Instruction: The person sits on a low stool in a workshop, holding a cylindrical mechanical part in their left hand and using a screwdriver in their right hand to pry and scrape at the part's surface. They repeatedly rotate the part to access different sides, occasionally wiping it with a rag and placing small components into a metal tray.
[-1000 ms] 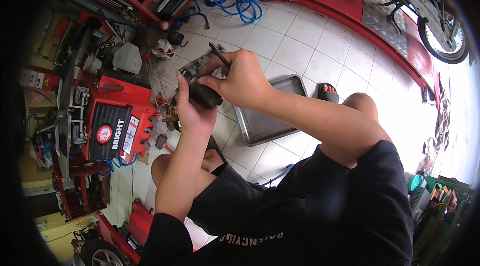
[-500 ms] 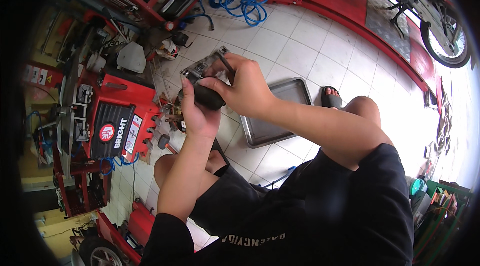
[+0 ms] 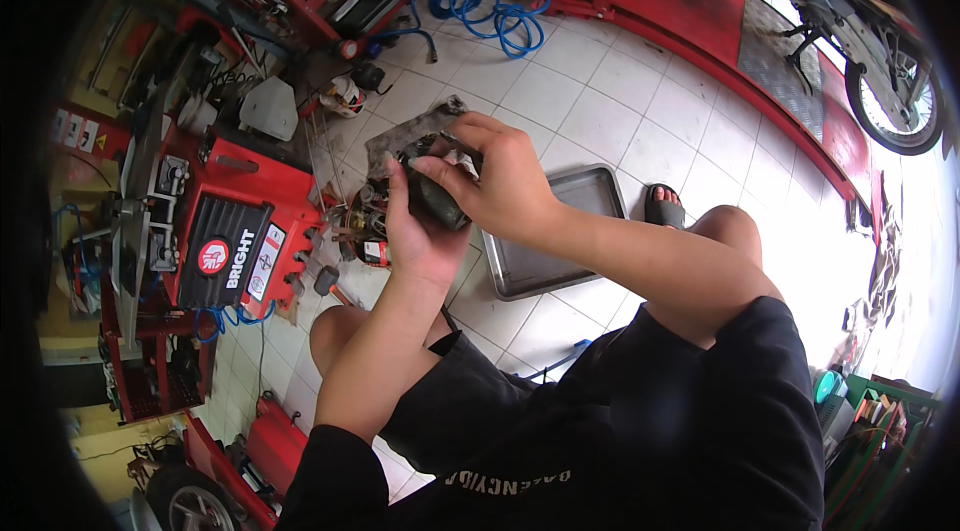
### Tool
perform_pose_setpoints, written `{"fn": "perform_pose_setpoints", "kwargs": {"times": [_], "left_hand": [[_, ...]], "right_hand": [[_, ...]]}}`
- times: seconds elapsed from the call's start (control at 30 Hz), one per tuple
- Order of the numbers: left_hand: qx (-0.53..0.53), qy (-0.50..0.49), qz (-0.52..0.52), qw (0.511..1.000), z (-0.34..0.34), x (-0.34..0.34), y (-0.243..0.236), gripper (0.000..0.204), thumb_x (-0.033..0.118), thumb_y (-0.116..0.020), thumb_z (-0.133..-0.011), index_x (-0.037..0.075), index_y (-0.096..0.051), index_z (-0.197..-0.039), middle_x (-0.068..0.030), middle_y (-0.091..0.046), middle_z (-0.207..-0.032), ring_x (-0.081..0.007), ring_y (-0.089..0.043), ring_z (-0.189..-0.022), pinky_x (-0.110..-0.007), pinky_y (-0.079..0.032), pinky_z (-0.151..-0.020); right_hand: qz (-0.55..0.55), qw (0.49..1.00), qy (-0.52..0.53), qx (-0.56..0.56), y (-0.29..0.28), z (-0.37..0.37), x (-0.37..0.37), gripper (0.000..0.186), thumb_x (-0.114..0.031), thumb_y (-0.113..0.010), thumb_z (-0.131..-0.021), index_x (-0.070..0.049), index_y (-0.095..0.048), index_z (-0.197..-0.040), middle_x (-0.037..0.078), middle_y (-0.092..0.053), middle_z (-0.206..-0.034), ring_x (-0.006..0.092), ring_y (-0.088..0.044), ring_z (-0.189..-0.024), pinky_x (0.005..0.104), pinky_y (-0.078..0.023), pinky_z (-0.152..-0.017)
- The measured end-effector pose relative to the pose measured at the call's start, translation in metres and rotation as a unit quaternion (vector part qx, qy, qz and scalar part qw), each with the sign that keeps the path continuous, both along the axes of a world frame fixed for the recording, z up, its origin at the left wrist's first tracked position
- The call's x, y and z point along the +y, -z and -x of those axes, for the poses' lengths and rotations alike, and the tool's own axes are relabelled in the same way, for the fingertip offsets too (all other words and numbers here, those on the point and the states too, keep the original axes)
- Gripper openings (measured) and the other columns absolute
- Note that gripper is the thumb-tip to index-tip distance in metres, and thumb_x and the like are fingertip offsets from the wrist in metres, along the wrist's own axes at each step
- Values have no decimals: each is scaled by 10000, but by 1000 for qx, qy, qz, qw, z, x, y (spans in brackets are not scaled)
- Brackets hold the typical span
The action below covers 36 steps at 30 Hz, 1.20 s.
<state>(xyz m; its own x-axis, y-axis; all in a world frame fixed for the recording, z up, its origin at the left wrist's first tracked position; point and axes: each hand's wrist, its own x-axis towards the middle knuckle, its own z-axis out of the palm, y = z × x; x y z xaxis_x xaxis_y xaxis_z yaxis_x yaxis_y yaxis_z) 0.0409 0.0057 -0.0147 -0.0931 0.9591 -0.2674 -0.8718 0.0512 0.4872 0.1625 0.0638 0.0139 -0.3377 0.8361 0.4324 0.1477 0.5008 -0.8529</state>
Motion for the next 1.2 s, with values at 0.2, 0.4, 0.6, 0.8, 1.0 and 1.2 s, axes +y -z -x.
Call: {"fn": "perform_pose_setpoints", "kwargs": {"times": [0.2, 0.4, 0.6, 0.8, 1.0, 1.2], "left_hand": [[-24, 14, -16, 999, 2, 1, 7, 571, 577, -542, -980, 92, -578, -1279, -29, -613, -1156, -168, -581, -1110, -369, -448, -1031], [-19, -11, 8, 1000, -3, 2, 2, 564, 577, -546, -978, 80, -602, -1239, -32, -638, -1131, -175, -592, -1090, -372, -454, -1018], [-17, -12, 4, 1000, 2, 2, 7, 542, 559, -556, -980, 108, -578, -1279, -26, -650, -1174, -174, -601, -1106, -371, -461, -1006], [6, -1, 1, 1000, 0, -2, -3, 583, 579, -520, -990, 103, -540, -1325, -23, -616, -1233, -174, -568, -1159, -377, -426, -1032], [12, 0, 10, 1000, -3, 0, 7, 546, 567, -515, -1001, 109, -554, -1295, -17, -618, -1159, -166, -580, -1088, -376, -435, -994], [-8, 9, -1, 1000, -4, -1, 6, 488, 531, -546, -999, 115, -576, -1253, -11, -636, -1141, -164, -587, -1099, -356, -434, -1009]], "right_hand": [[-6, 1000, -7, -28, -7, -3, 0, 198, -162, -807, -826, -10, -703, -898, 42, -669, -873, 89, -442, -542, 268, -381, -512], [25, 999, -1, -38, -6, -2, 1, 179, -147, -798, -825, -11, -706, -894, 50, -671, -876, 95, -452, -541, 273, -384, -514], [-25, 999, 4, -40, -13, -2, 2, 231, -175, -841, -781, -29, -695, -886, 37, -673, -887, 78, -420, -538, 255, -344, -499], [19, 998, -8, -52, -21, 1, 0, 193, -142, -814, -796, 8, -698, -836, 126, -658, -834, 226, -596, -599, 333, -477, -562], [-20, 998, -14, -56, -16, -7, 4, 207, -153, -840, -784, -14, -699, -841, 58, -687, -893, 98, -438, -509, 270, -383, -502], [5, 998, -8, -63, -19, -4, 1, 244, -168, -833, -777, 19, -694, -849, 147, -659, -851, 289, -630, -665, 355, -501, -609]]}}
